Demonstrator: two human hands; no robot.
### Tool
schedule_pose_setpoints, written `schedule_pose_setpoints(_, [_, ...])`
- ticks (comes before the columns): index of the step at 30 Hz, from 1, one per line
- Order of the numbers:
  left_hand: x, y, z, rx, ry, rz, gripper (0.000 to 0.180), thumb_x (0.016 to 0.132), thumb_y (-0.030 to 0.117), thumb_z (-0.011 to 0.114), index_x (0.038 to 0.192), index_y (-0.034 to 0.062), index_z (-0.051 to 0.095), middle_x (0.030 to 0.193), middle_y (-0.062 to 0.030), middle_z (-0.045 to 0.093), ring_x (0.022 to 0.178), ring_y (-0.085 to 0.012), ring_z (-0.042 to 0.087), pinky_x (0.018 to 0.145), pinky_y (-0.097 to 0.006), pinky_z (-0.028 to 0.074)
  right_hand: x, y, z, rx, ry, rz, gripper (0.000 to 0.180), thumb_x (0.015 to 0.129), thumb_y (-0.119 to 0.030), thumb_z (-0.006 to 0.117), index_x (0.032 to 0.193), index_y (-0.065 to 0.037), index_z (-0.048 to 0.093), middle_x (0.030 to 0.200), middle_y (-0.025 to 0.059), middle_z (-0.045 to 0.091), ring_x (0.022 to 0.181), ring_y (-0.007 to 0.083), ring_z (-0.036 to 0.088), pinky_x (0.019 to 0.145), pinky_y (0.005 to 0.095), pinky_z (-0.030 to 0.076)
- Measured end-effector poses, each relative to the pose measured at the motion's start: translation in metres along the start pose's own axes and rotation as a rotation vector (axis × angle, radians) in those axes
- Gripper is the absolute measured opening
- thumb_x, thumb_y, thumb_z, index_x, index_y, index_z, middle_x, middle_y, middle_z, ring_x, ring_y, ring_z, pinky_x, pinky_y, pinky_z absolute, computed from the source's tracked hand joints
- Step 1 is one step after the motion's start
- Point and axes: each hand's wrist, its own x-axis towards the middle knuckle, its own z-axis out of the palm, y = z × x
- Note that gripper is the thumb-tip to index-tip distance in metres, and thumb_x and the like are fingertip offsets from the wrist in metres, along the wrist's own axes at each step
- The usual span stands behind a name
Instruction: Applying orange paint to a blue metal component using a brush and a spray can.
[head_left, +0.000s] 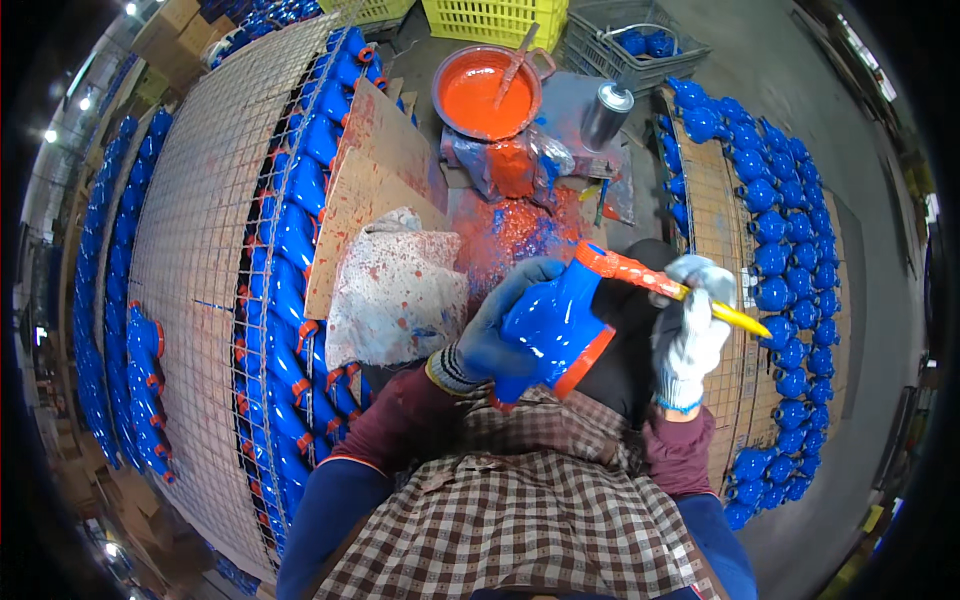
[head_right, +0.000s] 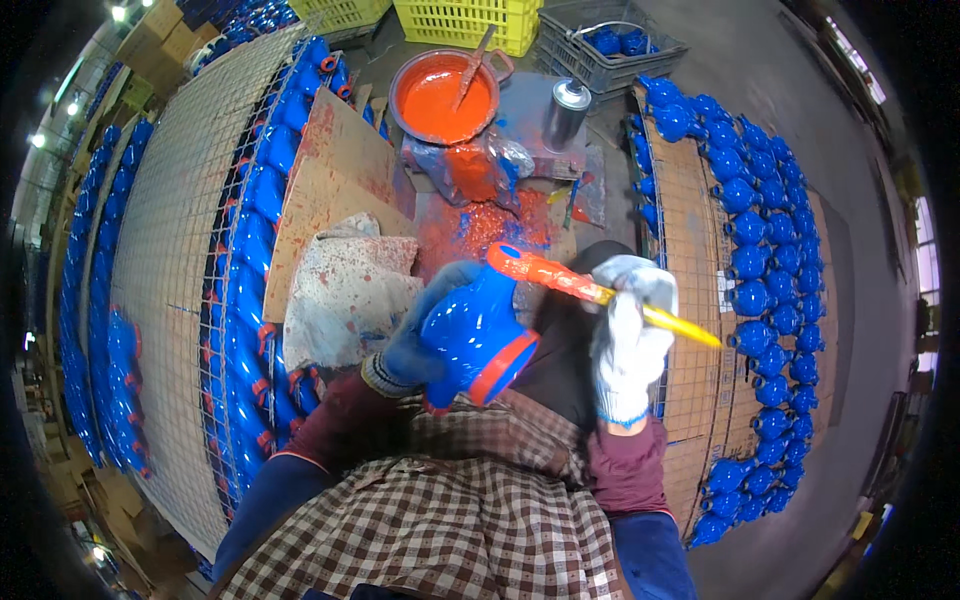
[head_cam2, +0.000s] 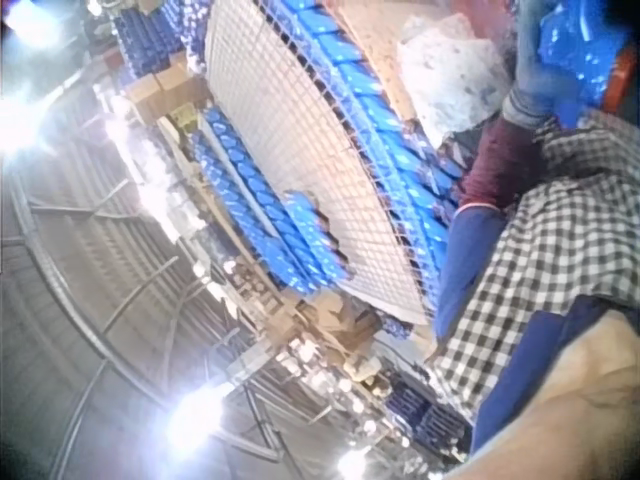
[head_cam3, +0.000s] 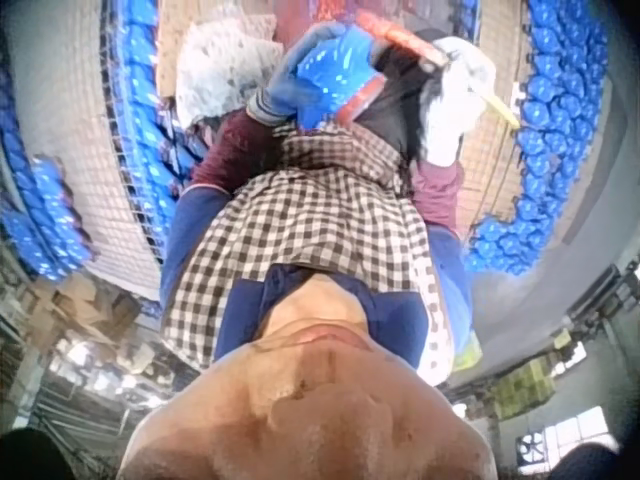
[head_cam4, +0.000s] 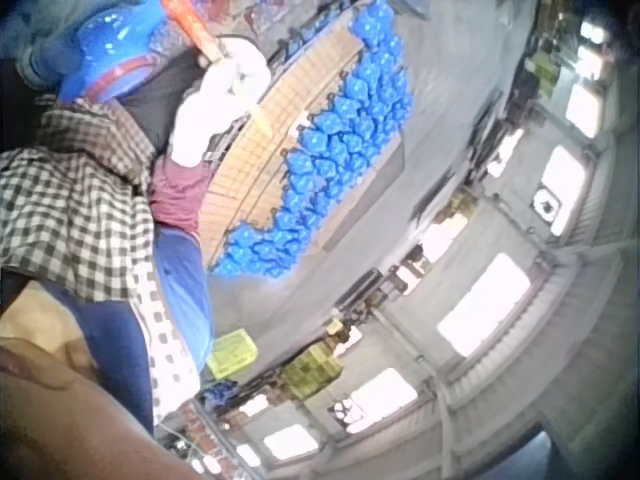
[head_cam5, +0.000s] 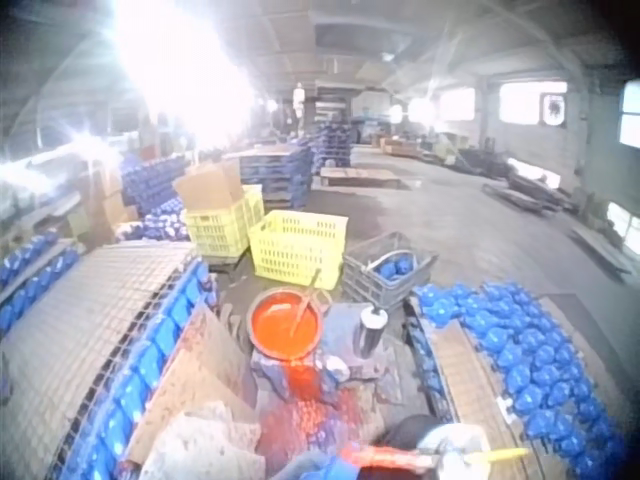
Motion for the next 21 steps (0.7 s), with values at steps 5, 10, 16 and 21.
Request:
schedule_pose_setpoints(5, [-0.009,-0.015,0.015,-0.698,-0.081,-0.213,0.114,0.058,0.026,0.086,0.150,0.0099,0.019,0.134,-0.0128,0.046,0.121,-0.0299,0.050,0.106,-0.045,0.039,-0.016,0.034,0.017,0.682,0.145,0.655,0.024,0.096,-0.022,0.054,0.112,-0.004,0.053,0.106,0.0131,0.062,0.093,0.0247,0.064,0.080,0.0346,0.053])
schedule_pose_setpoints(10, [-0.018,0.019,0.035,-0.748,0.040,-0.376,0.119,0.052,0.025,0.089,0.149,0.0096,0.021,0.138,-0.0147,0.045,0.121,-0.0355,0.052,0.106,-0.052,0.040,0.007,0.046,0.029,1.090,-0.140,0.787,0.024,0.095,-0.019,0.057,0.114,-0.006,0.055,0.115,0.0131,0.061,0.109,0.0258,0.058,0.096,0.0395,0.046])
schedule_pose_setpoints(16, [0.006,0.045,0.027,0.400,-0.075,0.035,0.088,0.048,0.006,0.080,0.127,0.0082,0.043,0.123,-0.0139,0.054,0.111,-0.0318,0.058,0.098,-0.047,0.045,0.040,0.005,0.018,0.512,-0.017,0.423,0.017,0.094,-0.016,0.058,0.105,-0.005,0.054,0.092,0.0090,0.064,0.076,0.0158,0.064,0.068,0.0257,0.053])
schedule_pose_setpoints(21, [0.015,0.040,0.014,1.237,0.080,0.597,0.086,0.048,0.013,0.087,0.123,0.0063,0.046,0.113,-0.0174,0.055,0.105,-0.0355,0.056,0.094,-0.045,0.044,0.031,-0.038,0.018,-0.145,0.015,0.224,0.015,0.091,-0.013,0.060,0.100,-0.006,0.051,0.088,0.0078,0.060,0.061,0.0117,0.053,0.055,0.0242,0.045])
